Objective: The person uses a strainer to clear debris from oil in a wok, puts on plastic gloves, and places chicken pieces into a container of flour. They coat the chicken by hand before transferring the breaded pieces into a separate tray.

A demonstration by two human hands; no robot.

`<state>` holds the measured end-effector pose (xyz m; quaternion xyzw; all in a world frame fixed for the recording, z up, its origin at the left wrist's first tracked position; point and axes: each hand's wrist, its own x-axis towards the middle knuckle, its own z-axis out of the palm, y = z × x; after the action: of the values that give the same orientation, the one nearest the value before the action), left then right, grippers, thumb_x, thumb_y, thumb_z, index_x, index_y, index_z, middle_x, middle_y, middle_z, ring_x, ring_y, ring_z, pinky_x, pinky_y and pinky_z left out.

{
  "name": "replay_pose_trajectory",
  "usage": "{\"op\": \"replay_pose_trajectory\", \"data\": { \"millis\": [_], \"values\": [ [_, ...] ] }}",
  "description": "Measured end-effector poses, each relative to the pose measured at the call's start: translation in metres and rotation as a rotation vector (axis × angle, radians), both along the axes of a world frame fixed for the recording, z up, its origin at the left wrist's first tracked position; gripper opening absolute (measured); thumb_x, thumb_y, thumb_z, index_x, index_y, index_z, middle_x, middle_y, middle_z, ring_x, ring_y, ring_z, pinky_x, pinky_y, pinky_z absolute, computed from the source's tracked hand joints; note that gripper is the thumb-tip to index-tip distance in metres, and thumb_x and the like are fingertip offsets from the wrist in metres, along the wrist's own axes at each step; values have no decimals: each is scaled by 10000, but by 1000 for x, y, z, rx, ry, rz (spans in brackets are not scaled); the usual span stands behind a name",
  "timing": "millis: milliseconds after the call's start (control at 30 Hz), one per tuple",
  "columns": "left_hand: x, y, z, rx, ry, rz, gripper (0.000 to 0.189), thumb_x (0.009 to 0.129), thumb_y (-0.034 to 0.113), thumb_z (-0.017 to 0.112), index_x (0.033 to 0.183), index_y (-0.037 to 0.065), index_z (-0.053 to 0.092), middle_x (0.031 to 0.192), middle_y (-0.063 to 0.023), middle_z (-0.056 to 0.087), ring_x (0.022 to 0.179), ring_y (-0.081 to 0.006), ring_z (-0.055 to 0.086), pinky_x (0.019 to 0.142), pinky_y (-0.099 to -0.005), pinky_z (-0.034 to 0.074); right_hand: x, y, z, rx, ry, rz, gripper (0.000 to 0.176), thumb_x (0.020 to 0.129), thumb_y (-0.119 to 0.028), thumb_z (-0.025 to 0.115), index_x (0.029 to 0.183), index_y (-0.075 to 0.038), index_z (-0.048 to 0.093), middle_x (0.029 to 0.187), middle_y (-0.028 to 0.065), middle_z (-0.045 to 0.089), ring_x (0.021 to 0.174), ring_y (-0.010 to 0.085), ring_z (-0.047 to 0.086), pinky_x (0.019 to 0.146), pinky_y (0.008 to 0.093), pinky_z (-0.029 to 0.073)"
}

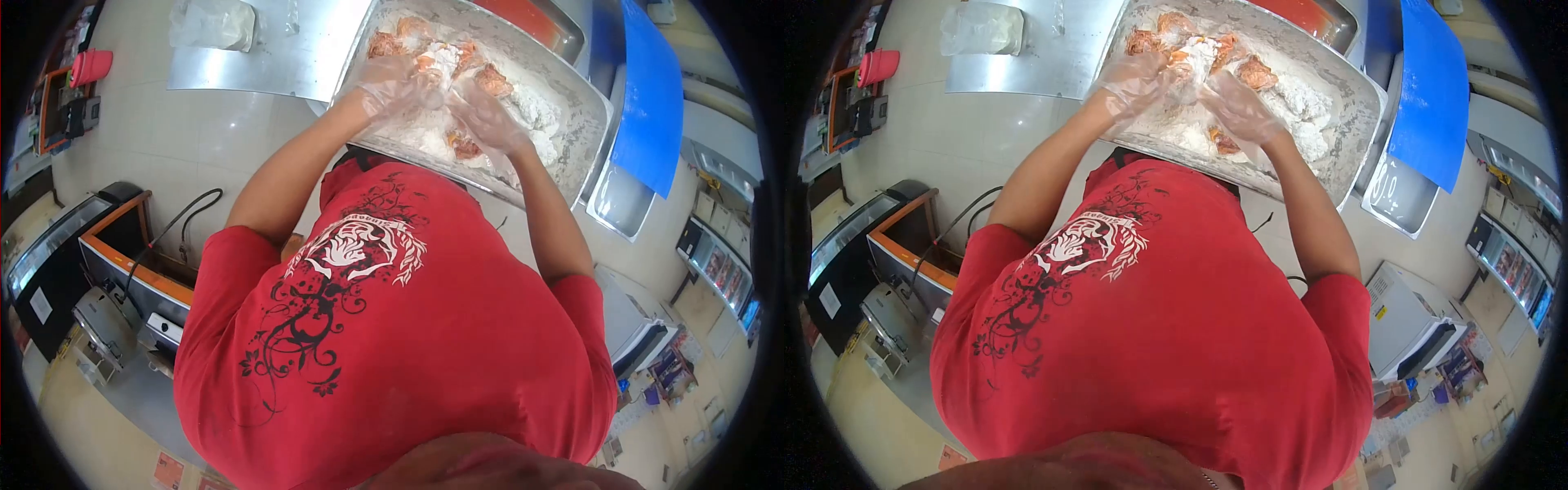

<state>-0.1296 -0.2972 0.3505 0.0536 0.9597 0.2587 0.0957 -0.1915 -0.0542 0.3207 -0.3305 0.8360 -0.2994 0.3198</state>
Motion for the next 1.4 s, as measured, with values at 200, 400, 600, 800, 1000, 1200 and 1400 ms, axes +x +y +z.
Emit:
{"op": "replay_pose_trajectory", "data": {
  "millis": [200,400,600,800,1000,1200,1400],
  "values": [
    [2,-40,28,352,39,183,537,980,457,533,1332,52,532,1126,-219,672,1048,-361,654,937,-442,502,32,52,-42,330,178,391,392,923,-349,595,1164,-40,587,1082,201,578,999,370,569,896,473,473],
    [12,-45,16,1135,-244,171,420,1018,191,567,1393,16,498,1284,-111,630,1146,-216,615,1007,-338,511,27,28,-43,279,380,380,316,888,-295,644,1089,-53,618,1036,201,582,952,385,585,861,501,477],
    [22,-17,28,1012,-128,314,344,1008,202,598,1304,25,600,1233,-59,649,1059,-106,591,941,-275,484,-2,50,-88,-112,-44,-75,600,915,-244,625,1408,47,443,1281,216,576,1168,322,589,1016,409,451],
    [19,58,58,56,-127,110,442,1028,314,528,1372,36,524,1261,-150,629,1141,-210,618,987,-318,481,-13,40,-26,-648,-1272,-399,515,951,-284,656,1376,-49,484,1259,103,590,1094,243,622,911,462,556],
    [14,83,-30,-115,156,43,329,1029,239,446,1228,19,587,1137,-151,651,1056,-302,620,947,-372,488,-14,17,-38,-898,-1446,-488,338,987,-211,621,1289,-80,543,1140,68,644,985,208,660,783,410,593],
    [21,98,-16,250,346,272,287,1005,209,508,1200,6,563,1046,-188,658,964,-350,652,867,-423,513,2,6,-12,-886,-1176,-533,361,986,-124,584,1336,-53,533,1140,72,657,916,154,660,738,326,574],
    [18,91,-47,556,272,373,252,1011,205,493,1173,24,561,962,-181,672,927,-325,663,778,-430,533,14,-23,-10,-722,-156,-442,460,963,-125,555,1401,-7,480,1265,148,631,1083,226,634,868,338,545]
  ]
}}
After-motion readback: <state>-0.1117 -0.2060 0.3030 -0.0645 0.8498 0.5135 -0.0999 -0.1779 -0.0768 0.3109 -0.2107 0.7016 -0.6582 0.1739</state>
